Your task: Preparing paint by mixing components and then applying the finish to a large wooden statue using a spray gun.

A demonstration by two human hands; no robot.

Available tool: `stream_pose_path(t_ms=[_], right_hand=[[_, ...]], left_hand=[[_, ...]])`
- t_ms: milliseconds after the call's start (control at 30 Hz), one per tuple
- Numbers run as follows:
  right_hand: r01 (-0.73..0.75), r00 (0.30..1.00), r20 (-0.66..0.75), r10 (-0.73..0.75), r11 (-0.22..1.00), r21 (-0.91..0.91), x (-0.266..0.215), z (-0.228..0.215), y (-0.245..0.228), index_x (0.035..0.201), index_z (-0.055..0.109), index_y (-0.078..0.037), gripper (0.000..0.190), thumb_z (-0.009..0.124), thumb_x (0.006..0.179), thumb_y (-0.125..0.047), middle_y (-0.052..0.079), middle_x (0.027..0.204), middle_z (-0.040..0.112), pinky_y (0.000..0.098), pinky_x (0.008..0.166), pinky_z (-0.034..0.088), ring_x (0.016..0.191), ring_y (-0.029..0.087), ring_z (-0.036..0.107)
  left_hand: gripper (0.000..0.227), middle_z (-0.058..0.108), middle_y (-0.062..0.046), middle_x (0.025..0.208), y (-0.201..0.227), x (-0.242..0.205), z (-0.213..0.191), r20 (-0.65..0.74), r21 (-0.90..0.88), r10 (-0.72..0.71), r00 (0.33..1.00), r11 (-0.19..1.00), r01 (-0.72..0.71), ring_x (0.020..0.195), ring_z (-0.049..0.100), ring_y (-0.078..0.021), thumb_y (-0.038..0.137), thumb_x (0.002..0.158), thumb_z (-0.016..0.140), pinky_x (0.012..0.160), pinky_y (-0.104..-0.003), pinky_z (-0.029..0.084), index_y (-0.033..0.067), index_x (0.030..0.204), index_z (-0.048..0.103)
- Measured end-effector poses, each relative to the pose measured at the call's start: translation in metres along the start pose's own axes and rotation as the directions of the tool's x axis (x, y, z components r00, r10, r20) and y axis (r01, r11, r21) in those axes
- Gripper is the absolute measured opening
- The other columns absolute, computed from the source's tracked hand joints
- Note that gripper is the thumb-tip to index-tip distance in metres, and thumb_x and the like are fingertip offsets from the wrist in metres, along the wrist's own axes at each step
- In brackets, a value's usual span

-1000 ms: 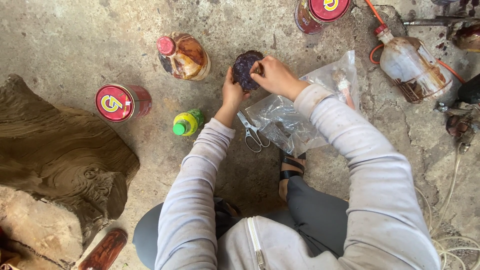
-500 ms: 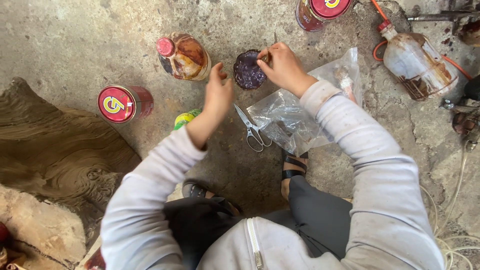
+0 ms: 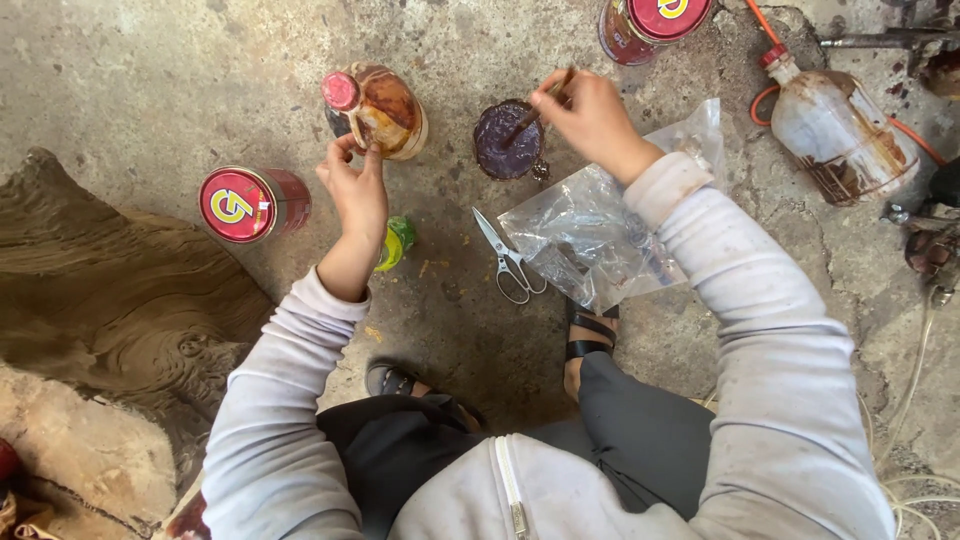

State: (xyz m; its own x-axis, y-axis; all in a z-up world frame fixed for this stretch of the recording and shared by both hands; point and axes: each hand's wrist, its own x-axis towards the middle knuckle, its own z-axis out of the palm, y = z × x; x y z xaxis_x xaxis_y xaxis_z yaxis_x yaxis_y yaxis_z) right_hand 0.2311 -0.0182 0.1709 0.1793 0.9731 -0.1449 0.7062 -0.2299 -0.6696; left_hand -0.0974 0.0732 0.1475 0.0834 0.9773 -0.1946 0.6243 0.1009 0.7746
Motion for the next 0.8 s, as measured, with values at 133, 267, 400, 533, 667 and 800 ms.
stream_pose_path(t_ms=[133,267,400,533,667,800], right_hand=[[0.027,0.996,-0.09,-0.012,0.984,0.177,-0.004,-0.018,0.006,0.107,0.067,-0.001,0.013,0.06,0.108,-0.012,0.009,0.081,0.071,0.0245,0.054,0.052,0.065,0.015,0.066],[0.011,0.988,-0.15,0.034,0.957,0.291,-0.007,-0.034,0.009,0.105,0.067,-0.008,0.012,0.058,0.112,-0.013,0.002,0.078,0.067,0.0216,0.055,0.044,0.062,0.009,0.057],[0.161,0.945,-0.324,-0.047,0.929,0.334,0.002,-0.04,0.01,0.098,0.062,-0.004,0.014,0.055,0.11,-0.003,0.003,0.079,0.057,0.0232,0.06,0.042,0.066,0.012,0.05],[0.303,0.924,-0.328,-0.196,0.899,0.317,0.008,-0.043,-0.03,0.107,0.058,-0.003,0.009,0.05,0.109,-0.005,0.007,0.095,0.053,0.0294,0.072,0.048,0.079,0.017,0.048],[0.168,0.983,0.015,-0.18,0.94,0.298,0.007,-0.015,-0.058,0.109,0.067,-0.008,0.04,0.055,0.106,-0.046,0.002,0.085,0.055,0.0264,0.062,0.039,0.069,0.013,0.045],[0.116,0.978,0.136,-0.158,0.954,0.276,0.005,0.007,-0.055,0.097,0.068,-0.012,0.028,0.065,0.105,-0.038,-0.003,0.07,0.057,0.0242,0.053,0.034,0.054,0.01,0.043]], left_hand=[[0.025,0.055,-0.006,0.098,0.011,0.005,-0.008,-0.001,0.126,0.171,0.985,0.977,-0.169,0.092,0.047,-0.0209,0.032,0.107,0.051,0.082,-0.033,0.043,0.0089,0.107,0.061],[0.03,0.057,-0.006,0.093,0.026,0.019,-0.025,-0.021,-0.036,0.365,0.931,0.93,-0.366,0.08,0.054,-0.0173,0.03,0.112,0.04,0.07,-0.034,0.048,0.006,0.112,0.059],[0.02,0.062,-0.008,0.089,0.07,0.024,-0.048,-0.007,-0.086,0.526,0.85,0.847,-0.525,0.075,0.054,-0.017,0.018,0.113,0.044,0.068,-0.034,0.048,0.0034,0.114,0.057],[0.018,0.06,-0.007,0.091,0.086,0.026,-0.035,0.126,0.106,0.733,0.668,0.66,-0.744,0.082,0.051,-0.0217,0.023,0.11,0.053,0.081,-0.036,0.042,0.0074,0.106,0.061],[0.024,0.067,0.003,0.08,0.09,0.015,-0.004,0.284,0.418,0.816,0.504,0.367,-0.831,0.076,0.061,-0.011,0.029,0.097,0.082,0.083,-0.029,0.038,0.0183,0.089,0.063],[0.026,0.058,0.007,0.061,0.092,0.006,0.011,0.358,0.478,0.828,0.432,0.235,-0.846,0.056,0.051,-0.0048,0.036,0.107,0.067,0.069,-0.024,0.035,0.0197,0.088,0.06]])
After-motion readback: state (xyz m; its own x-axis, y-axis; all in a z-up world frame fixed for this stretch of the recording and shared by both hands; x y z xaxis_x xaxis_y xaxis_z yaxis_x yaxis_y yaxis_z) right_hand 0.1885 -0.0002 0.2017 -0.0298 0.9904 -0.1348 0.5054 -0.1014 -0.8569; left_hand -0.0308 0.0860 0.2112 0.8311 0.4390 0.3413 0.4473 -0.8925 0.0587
